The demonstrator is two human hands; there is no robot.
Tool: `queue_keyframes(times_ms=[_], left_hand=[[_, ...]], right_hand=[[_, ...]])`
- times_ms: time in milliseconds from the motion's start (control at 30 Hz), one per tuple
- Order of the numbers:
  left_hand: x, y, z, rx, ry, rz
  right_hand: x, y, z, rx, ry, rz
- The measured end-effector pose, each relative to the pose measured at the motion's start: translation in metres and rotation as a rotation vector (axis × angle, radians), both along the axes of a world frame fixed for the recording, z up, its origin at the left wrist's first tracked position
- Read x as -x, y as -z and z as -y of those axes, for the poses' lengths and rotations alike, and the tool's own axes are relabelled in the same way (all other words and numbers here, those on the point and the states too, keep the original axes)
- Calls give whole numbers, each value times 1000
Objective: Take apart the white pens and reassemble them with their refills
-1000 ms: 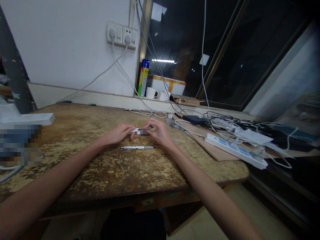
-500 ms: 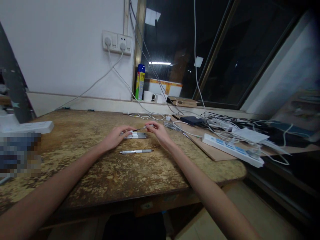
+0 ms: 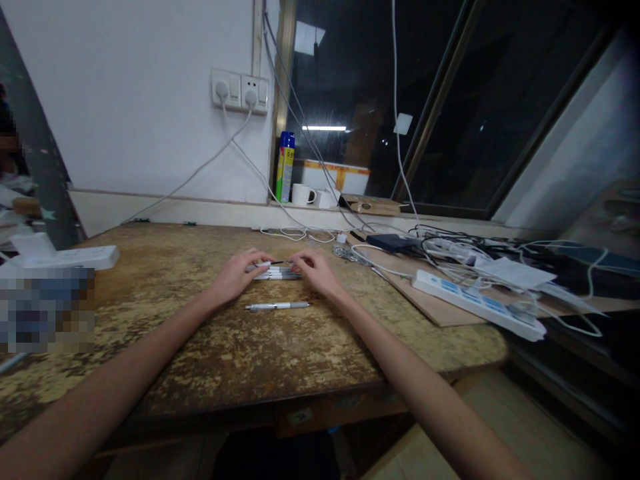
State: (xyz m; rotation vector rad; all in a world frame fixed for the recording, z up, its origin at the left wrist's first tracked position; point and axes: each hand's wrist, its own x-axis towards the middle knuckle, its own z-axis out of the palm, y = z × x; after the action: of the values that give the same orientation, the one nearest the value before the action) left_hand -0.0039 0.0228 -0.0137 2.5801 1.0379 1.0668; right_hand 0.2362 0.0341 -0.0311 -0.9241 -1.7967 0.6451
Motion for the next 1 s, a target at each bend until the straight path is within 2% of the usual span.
queue_keyframes(times_ms=[100,233,400,500,733,1000], left_hand=[[-2,-2,2,-3,20,-4],[-5,-6,6,-23,26,9],[1,-7,5,-7,-80,142],[7,-5,3,12,-135,157],[12,-1,-1,7,-177,125],[14,6,-7,-10,-208,105]], right_hand=[[1,0,1,70,-69,-16],[0,-2,-1,201,-169,-187],[-6,-4,-4,265,-149,-360],[-9,-4,-5,267,-109,-405],[-11,-2,-7,249,-91,-429],[-11,2,-14,121,-7,-353]])
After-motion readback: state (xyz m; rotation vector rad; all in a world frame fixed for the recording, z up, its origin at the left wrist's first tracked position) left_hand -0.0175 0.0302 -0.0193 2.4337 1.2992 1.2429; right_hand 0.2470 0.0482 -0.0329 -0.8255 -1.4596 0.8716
